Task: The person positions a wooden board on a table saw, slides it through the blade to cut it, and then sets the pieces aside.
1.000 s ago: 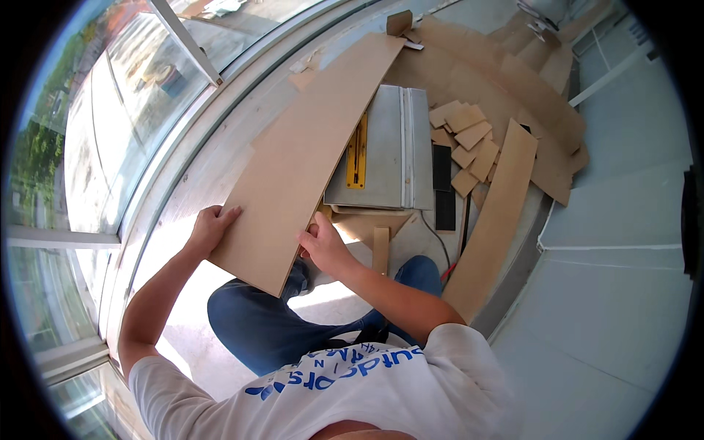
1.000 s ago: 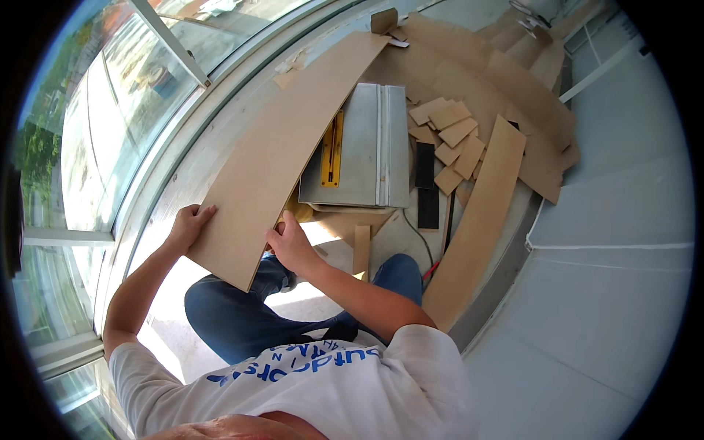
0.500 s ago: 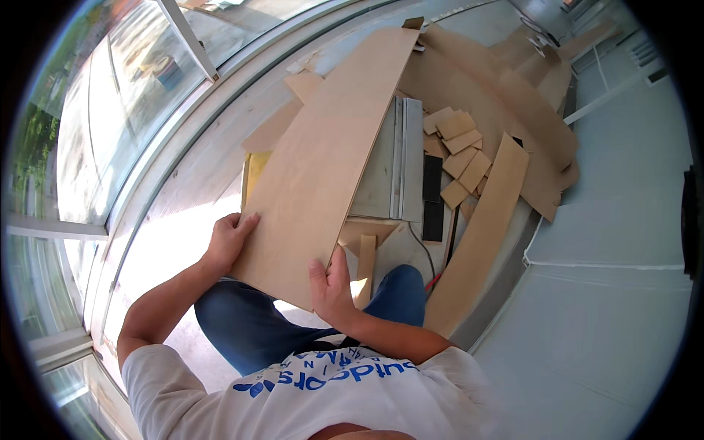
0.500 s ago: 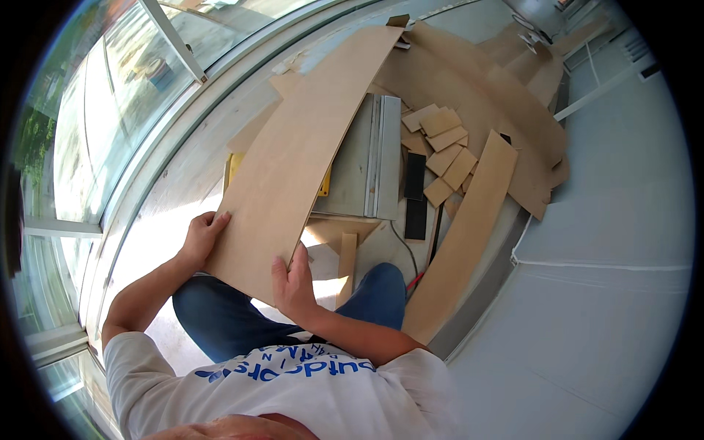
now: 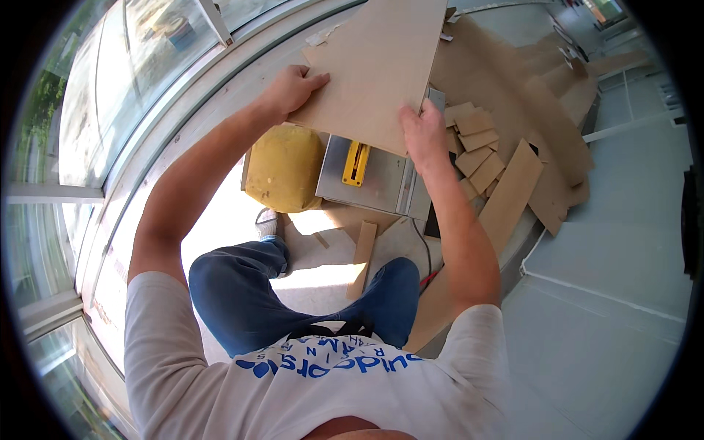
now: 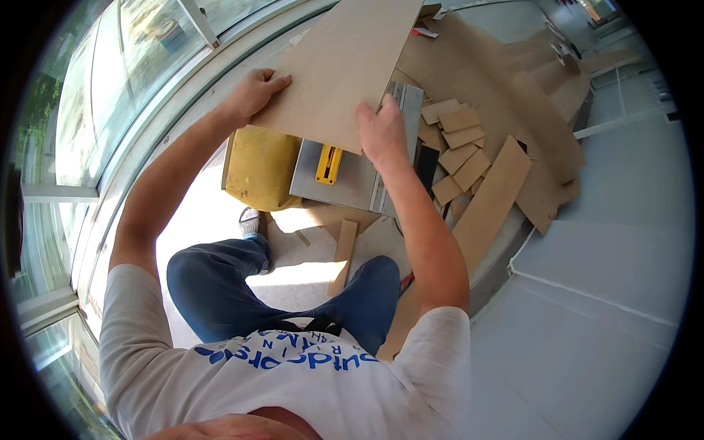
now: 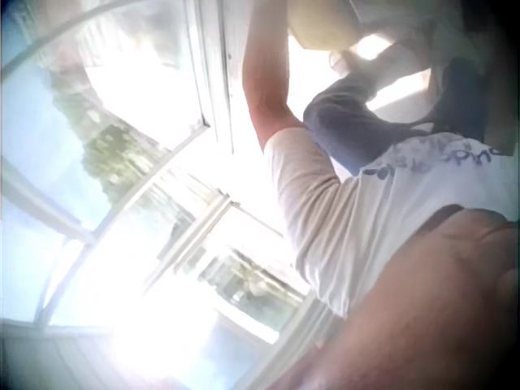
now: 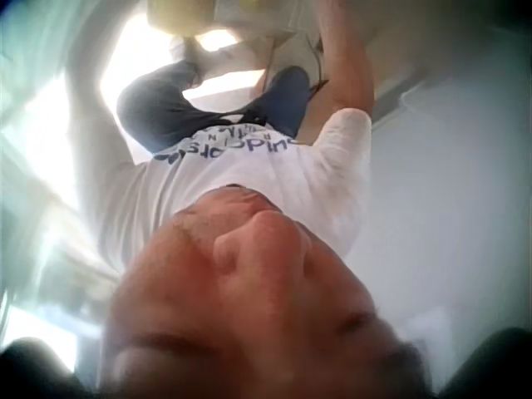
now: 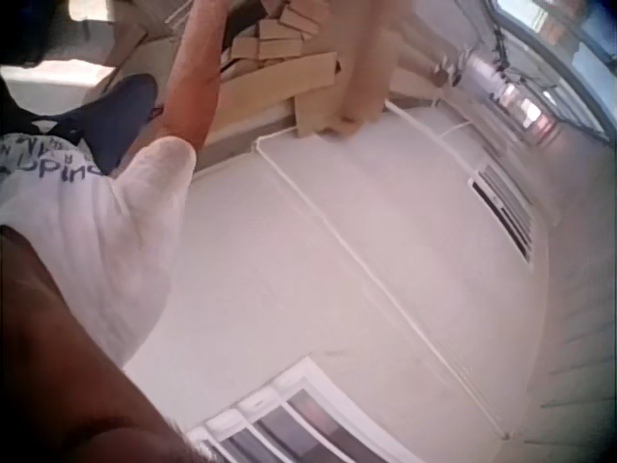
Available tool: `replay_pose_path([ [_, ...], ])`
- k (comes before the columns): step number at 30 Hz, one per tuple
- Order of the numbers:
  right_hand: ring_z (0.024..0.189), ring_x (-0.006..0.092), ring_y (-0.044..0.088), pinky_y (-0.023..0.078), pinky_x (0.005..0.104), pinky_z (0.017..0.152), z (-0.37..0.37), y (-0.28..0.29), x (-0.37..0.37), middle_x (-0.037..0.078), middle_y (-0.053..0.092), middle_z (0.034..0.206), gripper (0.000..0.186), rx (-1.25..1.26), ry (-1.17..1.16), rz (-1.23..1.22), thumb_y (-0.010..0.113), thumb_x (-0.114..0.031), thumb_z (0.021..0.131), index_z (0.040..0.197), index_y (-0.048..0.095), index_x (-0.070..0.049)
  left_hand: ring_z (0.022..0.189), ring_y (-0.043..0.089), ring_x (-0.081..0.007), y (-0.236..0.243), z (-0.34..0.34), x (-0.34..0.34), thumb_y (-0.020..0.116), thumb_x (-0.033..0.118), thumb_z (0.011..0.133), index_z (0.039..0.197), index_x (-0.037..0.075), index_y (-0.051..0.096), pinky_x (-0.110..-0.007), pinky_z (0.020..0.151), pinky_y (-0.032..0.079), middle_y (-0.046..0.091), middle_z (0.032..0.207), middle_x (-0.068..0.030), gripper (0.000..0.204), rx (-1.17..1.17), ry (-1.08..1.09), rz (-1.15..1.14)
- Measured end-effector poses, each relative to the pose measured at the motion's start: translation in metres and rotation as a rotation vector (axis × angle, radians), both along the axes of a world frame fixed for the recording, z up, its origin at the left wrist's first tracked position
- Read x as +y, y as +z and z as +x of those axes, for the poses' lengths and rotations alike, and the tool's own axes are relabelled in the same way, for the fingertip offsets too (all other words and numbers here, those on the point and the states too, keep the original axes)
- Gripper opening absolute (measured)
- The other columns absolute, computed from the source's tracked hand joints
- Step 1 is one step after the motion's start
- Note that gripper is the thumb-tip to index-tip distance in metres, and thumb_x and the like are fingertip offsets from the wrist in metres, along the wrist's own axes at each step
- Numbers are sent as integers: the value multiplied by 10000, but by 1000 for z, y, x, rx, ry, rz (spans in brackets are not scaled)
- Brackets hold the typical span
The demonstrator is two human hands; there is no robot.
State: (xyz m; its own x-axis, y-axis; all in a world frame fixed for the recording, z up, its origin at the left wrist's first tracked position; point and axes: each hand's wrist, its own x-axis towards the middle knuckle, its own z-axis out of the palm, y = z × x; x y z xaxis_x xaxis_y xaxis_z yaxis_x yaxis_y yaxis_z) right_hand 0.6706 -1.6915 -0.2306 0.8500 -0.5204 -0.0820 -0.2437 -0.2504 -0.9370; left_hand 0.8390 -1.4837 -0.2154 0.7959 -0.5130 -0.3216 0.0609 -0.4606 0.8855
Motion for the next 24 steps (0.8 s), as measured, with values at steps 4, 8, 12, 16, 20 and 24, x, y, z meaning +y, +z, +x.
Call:
replay_pose_path([
  [4,877,174,651,514,327,795,51,-27,-76,142,702,995,390,-11,3,130,651,-304,949,1065,630,67,755,716,-223,-26,53,-80,680,337,957,1124,-70,659,-337,676,587,717,970,-151,441,-52,104,99],
  [8,934,161,641,504,321,835,68,-89,-127,102,701,1037,441,185,60,41,628,-376,987,1108,653,47,939,715,-306,-75,75,-128,708,354,915,1185,-80,640,-423,746,589,701,1106,-191,515,-137,64,272],
  [12,1022,239,648,493,373,896,65,-127,-112,155,702,1104,501,208,21,-77,602,-418,995,1144,640,60,1094,672,-348,-91,66,-121,653,382,939,1249,-63,611,-464,837,567,670,1191,-241,544,-101,-1,346],
  [16,1128,380,630,476,433,958,71,-143,-113,255,660,1208,541,341,16,-180,580,-412,986,1196,601,86,1150,639,-387,-132,76,-123,591,383,969,1288,-35,594,-459,960,511,650,1239,-261,526,-170,-90,395],
  [20,1171,464,586,459,494,995,94,-151,-115,302,626,1241,493,509,-67,-415,507,-378,1001,1171,595,77,1193,603,-415,-171,87,-130,539,376,996,1325,-16,568,-463,1039,459,616,1297,-267,513,-294,-6,303],
  [24,1168,468,588,466,506,999,120,-154,-121,303,623,1251,462,466,-116,-476,425,-326,1025,1200,582,72,1310,501,-414,-189,86,-140,503,397,1007,1438,10,454,-464,1100,403,561,1380,-264,581,-364,148,271],
])
